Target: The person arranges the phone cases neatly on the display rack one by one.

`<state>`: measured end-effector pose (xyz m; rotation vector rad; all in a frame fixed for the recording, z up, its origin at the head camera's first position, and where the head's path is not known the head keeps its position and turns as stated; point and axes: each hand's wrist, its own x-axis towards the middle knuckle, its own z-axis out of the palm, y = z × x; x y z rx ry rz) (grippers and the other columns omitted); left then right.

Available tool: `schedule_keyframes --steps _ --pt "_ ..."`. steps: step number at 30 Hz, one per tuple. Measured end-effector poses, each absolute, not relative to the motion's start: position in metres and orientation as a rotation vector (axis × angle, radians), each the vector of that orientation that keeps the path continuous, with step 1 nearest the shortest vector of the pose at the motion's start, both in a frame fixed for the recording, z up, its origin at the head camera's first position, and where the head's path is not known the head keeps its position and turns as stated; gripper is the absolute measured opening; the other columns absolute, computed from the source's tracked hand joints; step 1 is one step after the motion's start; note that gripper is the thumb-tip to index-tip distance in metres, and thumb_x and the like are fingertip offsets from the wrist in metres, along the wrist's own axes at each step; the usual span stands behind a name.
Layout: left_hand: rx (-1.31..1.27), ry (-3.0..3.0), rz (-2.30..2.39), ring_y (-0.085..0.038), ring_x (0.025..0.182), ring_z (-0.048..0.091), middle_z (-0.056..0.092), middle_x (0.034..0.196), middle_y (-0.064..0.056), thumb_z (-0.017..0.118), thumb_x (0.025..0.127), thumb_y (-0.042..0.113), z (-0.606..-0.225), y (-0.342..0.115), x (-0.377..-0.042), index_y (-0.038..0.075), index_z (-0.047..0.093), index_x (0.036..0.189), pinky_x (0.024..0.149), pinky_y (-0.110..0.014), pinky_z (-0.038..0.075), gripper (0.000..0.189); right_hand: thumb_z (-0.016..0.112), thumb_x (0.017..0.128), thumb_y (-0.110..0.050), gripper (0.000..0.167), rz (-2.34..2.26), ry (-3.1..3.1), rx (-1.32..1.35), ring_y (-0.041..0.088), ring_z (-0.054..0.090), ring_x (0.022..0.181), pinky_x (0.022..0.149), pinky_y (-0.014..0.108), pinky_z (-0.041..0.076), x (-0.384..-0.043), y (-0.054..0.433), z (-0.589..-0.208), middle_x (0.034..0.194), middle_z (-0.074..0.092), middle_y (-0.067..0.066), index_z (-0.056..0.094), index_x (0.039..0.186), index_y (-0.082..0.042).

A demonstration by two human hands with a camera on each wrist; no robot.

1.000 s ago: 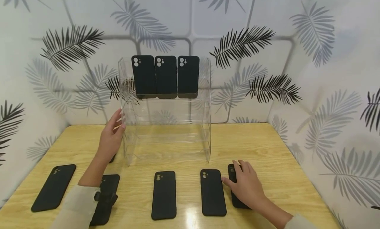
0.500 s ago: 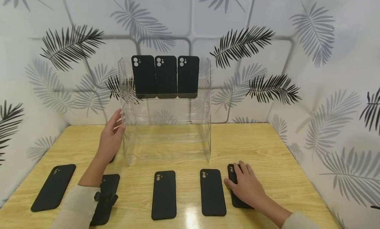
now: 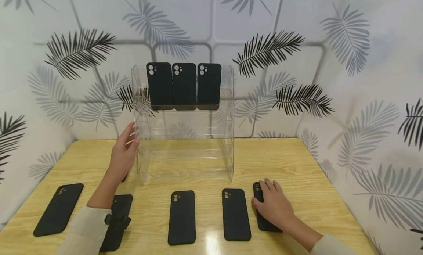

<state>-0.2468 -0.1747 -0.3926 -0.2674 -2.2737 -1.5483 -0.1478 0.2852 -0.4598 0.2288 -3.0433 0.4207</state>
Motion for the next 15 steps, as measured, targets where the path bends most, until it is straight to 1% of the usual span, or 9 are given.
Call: schedule_keyframes --steps 7,10,15 --pt "-0.267 -2.269 -1.547 -0.034 0.142 0.043 0.04 0.158 -0.012 0.047 0.106 0.01 -0.393 -0.175 -0.248 0.024 0.03 0.16 0.117 -0.053 0.038 0.058 0.066 0.094 -0.035 0.07 0.418 -3.015 0.212 0.058 0.035 0.138 0.112 0.068 0.034 -0.151 0.285 -0.457 0.146 0.045 0.036 0.046 0.145 0.009" --pt "-0.271 -2.268 -1.551 -0.033 0.142 0.043 0.04 0.158 -0.011 0.047 0.107 0.011 -0.394 -0.175 -0.248 0.026 0.03 0.16 0.117 -0.053 0.038 0.058 0.068 0.093 -0.034 0.069 0.422 -2.975 0.218 0.058 0.037 0.136 0.11 0.069 0.035 -0.154 0.287 -0.456 0.145 0.046 0.035 0.046 0.144 0.009" --pt "-0.275 -2.263 -1.558 -0.033 0.142 0.043 0.041 0.158 -0.01 0.048 0.106 0.011 -0.394 -0.175 -0.248 0.028 0.031 0.16 0.117 -0.053 0.038 0.058 0.071 0.092 -0.031 0.07 0.426 -2.887 0.226 0.054 0.041 0.133 0.107 0.067 0.04 -0.161 0.291 -0.448 0.144 0.047 0.033 0.046 0.143 0.01"
